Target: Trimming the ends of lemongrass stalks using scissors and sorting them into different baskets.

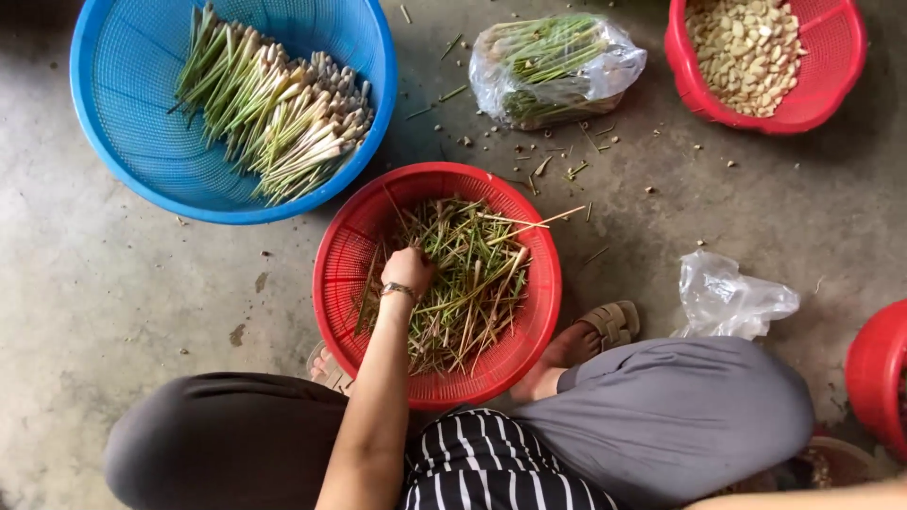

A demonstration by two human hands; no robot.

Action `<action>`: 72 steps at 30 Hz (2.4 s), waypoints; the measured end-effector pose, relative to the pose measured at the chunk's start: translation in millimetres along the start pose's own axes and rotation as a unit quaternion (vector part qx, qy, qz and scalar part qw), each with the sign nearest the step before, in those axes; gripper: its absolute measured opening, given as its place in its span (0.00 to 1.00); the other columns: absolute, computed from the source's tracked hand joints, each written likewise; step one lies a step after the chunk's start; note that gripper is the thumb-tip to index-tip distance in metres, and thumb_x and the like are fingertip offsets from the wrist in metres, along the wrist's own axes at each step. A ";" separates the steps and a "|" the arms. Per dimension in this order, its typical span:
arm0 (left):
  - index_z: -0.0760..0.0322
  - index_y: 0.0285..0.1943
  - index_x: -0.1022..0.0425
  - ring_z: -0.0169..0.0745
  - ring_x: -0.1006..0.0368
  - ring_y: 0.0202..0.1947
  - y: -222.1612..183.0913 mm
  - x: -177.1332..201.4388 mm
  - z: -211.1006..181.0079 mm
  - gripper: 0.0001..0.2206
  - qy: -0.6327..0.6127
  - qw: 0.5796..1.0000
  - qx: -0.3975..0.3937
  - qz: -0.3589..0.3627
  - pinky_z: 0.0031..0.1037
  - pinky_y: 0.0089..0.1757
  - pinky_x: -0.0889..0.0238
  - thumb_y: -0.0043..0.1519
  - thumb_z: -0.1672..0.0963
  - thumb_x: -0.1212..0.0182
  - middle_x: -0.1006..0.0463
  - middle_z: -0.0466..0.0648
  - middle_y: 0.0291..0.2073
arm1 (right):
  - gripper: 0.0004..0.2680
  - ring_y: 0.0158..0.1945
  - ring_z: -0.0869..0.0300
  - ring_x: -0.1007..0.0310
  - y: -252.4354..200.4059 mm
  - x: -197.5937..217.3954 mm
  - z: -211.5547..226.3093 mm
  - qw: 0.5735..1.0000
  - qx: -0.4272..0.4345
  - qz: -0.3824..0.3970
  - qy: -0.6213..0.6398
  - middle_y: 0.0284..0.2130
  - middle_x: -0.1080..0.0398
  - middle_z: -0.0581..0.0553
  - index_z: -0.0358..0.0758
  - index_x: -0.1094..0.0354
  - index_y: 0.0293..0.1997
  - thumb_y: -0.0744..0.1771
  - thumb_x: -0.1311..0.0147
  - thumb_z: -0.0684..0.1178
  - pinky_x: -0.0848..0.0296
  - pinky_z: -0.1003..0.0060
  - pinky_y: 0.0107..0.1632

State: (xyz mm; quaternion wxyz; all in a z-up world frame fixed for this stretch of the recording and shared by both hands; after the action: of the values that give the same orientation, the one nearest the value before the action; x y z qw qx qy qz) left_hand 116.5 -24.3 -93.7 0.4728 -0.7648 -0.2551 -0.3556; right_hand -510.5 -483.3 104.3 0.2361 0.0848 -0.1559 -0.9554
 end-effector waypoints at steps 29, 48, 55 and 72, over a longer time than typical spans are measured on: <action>0.67 0.43 0.18 0.31 0.22 0.34 -98.1 126.7 -82.3 0.07 -0.632 0.764 -0.130 0.000 0.20 0.41 0.26 0.58 0.60 0.30 0.16 0.48 0.35 | 0.29 0.09 0.64 0.43 -192.8 -529.5 5.8 0.725 -0.584 0.290 0.222 0.12 0.38 0.51 0.35 0.31 0.30 0.66 0.65 0.77 0.43 0.71 0.15; 0.57 0.43 0.14 0.52 0.22 0.34 -24.3 64.7 -182.0 0.12 -0.054 0.950 -0.294 -0.095 0.38 0.43 0.26 0.53 0.63 0.36 0.18 0.53 0.39 | 0.07 0.20 0.67 0.39 23.2 -390.0 164.3 0.976 -0.163 0.126 0.067 0.20 0.37 0.52 0.37 0.33 0.42 0.71 0.51 0.50 0.38 0.77 0.26; 0.42 0.52 0.22 0.42 0.32 0.48 -95.5 -43.0 -165.7 0.08 0.196 0.936 -0.274 0.098 0.37 0.52 0.32 0.69 0.53 0.46 0.23 0.42 0.46 | 0.07 0.18 0.65 0.40 6.2 -393.9 136.4 0.955 -0.246 0.123 0.115 0.19 0.37 0.50 0.35 0.33 0.38 0.70 0.50 0.48 0.40 0.75 0.23; 0.63 0.66 0.34 0.46 0.22 0.49 -105.2 29.8 -4.4 0.32 -0.183 0.969 0.154 0.055 0.34 0.50 0.24 0.59 0.44 0.36 0.22 0.56 0.53 | 0.08 0.19 0.66 0.41 -3.6 -409.6 144.4 0.947 -0.249 0.171 0.107 0.17 0.38 0.50 0.36 0.33 0.37 0.70 0.50 0.49 0.41 0.76 0.23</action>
State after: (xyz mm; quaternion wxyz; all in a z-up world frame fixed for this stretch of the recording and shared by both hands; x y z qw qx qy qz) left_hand 57.1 17.7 -12.0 0.5489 -0.7480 -0.3461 -0.1396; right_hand -188.0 -247.4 274.7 0.4251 0.0972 0.1011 -0.8942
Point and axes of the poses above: each hand's wrist, its own y-axis towards the middle knuckle, its own x-axis out of the back of the hand, z = x × y, the point moved 8 cm from there along y, towards the middle knuckle
